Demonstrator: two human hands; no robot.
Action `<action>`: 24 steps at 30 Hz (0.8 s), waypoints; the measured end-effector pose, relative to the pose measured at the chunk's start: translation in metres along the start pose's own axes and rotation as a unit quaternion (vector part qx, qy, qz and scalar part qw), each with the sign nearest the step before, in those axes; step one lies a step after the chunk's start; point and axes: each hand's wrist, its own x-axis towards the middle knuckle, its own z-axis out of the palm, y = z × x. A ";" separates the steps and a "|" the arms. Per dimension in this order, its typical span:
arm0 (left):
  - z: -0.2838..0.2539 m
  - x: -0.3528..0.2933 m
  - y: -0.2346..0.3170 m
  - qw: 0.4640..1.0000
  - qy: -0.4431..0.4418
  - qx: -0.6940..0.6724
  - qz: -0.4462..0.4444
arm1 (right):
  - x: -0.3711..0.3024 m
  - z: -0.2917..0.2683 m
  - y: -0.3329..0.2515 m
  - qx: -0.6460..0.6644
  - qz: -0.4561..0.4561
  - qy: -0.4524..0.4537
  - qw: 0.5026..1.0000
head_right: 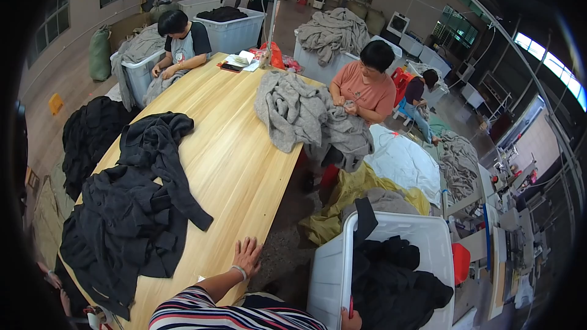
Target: Trim excess threads from garments using scissors on a work table.
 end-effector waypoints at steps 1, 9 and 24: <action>-0.001 0.000 0.001 1.000 -0.004 0.001 -0.001 | 0.001 0.001 0.002 0.000 0.001 0.001 1.000; 0.000 0.002 0.001 1.000 -0.012 0.010 -0.002 | 0.002 0.000 0.004 -0.010 0.009 -0.008 1.000; -0.002 0.000 0.002 1.000 -0.002 0.004 -0.002 | 0.000 -0.001 0.000 -0.001 -0.015 0.005 1.000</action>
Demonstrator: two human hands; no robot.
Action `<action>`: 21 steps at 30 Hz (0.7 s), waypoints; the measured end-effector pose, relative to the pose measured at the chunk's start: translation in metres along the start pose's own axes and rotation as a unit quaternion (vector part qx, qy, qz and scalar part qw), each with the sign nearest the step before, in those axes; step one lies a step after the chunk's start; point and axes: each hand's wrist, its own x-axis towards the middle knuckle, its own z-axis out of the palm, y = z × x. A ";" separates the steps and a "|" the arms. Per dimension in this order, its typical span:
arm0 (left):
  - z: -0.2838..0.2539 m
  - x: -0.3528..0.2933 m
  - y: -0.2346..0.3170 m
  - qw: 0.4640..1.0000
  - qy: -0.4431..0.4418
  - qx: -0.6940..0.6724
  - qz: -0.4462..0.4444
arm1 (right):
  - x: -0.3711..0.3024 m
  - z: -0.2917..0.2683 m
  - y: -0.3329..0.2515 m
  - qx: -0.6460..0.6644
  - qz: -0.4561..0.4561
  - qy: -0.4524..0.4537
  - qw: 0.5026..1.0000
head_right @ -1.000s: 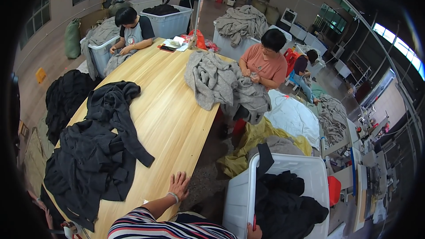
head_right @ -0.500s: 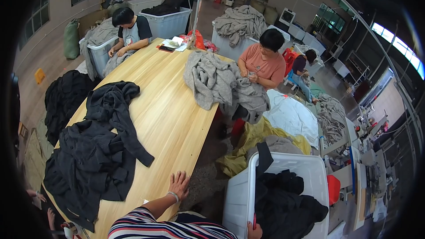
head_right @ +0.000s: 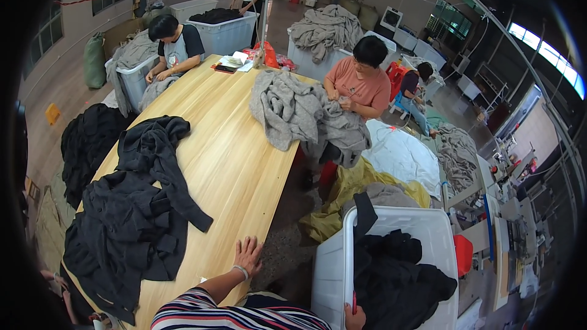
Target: Trim excess threads from garments using scissors on a work table.
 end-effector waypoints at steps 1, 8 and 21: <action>-0.002 0.000 0.001 1.000 -0.003 0.001 -0.001 | 0.000 0.000 0.001 0.001 0.001 0.000 1.000; -0.006 0.003 0.004 1.000 -0.002 0.013 0.003 | 0.005 0.012 0.017 0.024 0.000 0.033 0.999; -0.006 0.000 0.004 1.000 0.000 0.001 -0.002 | 0.003 0.017 0.019 0.053 -0.002 0.080 0.995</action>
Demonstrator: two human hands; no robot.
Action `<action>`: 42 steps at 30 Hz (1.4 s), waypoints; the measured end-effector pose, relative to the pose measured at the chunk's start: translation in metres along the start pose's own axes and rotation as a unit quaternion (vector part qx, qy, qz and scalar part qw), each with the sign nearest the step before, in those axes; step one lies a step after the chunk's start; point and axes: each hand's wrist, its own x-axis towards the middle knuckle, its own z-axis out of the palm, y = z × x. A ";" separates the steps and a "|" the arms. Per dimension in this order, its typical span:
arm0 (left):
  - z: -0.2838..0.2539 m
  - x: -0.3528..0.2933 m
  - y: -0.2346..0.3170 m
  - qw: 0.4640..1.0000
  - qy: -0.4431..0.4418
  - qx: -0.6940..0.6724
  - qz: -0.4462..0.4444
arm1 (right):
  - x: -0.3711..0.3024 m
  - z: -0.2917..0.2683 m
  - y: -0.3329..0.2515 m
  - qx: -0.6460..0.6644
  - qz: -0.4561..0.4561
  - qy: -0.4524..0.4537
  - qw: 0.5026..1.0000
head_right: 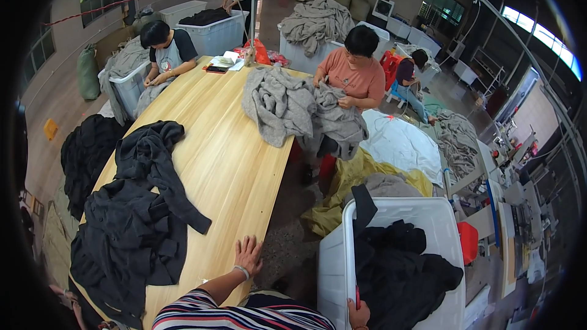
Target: Trim excess threads from garments using scissors on a work table.
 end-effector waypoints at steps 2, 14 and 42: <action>0.000 0.000 0.000 1.000 0.001 -0.001 -0.002 | 0.000 -0.001 -0.003 -0.004 -0.001 -0.004 1.000; 0.004 0.005 -0.001 1.000 -0.001 0.006 -0.002 | 0.005 0.001 -0.002 0.005 0.018 -0.006 1.000; 0.028 0.023 -0.011 0.982 -0.050 0.180 0.003 | -0.005 -0.019 -0.036 0.017 0.068 -0.051 0.996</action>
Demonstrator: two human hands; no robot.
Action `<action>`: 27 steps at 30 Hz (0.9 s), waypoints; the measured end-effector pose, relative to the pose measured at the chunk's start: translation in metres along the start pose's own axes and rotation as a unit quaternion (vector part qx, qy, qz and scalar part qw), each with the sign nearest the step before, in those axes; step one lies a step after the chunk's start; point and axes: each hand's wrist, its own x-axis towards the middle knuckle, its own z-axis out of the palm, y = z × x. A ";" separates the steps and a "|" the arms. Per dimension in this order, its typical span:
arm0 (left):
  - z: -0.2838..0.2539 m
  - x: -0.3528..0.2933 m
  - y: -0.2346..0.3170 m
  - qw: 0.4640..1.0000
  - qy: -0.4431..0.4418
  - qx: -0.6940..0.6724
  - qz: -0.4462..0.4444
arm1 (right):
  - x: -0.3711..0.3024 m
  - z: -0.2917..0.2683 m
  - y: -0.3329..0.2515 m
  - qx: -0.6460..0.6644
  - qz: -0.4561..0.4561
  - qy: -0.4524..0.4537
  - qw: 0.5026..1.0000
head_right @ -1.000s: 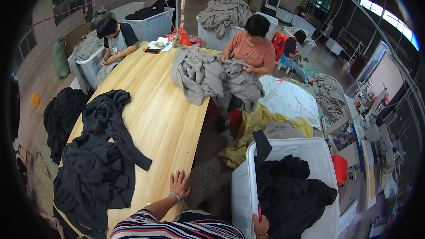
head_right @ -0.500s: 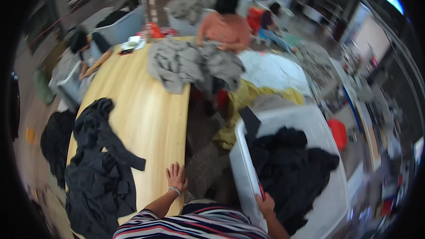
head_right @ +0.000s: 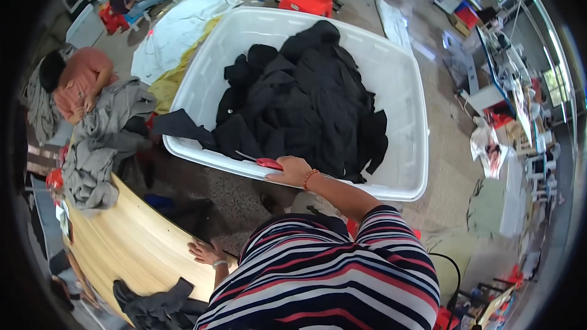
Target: Trim excess threads from garments using scissors on a work table.
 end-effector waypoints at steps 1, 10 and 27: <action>0.000 0.008 0.003 0.997 0.021 -0.072 -0.006 | -0.001 0.000 -0.002 0.007 0.006 -0.001 1.000; -0.121 0.093 0.199 0.810 -0.071 -0.501 0.298 | -0.008 -0.021 0.007 0.065 0.062 0.012 0.996; 0.031 0.173 0.614 0.796 0.032 -0.080 0.599 | -0.058 -0.114 0.138 0.070 0.241 0.088 0.964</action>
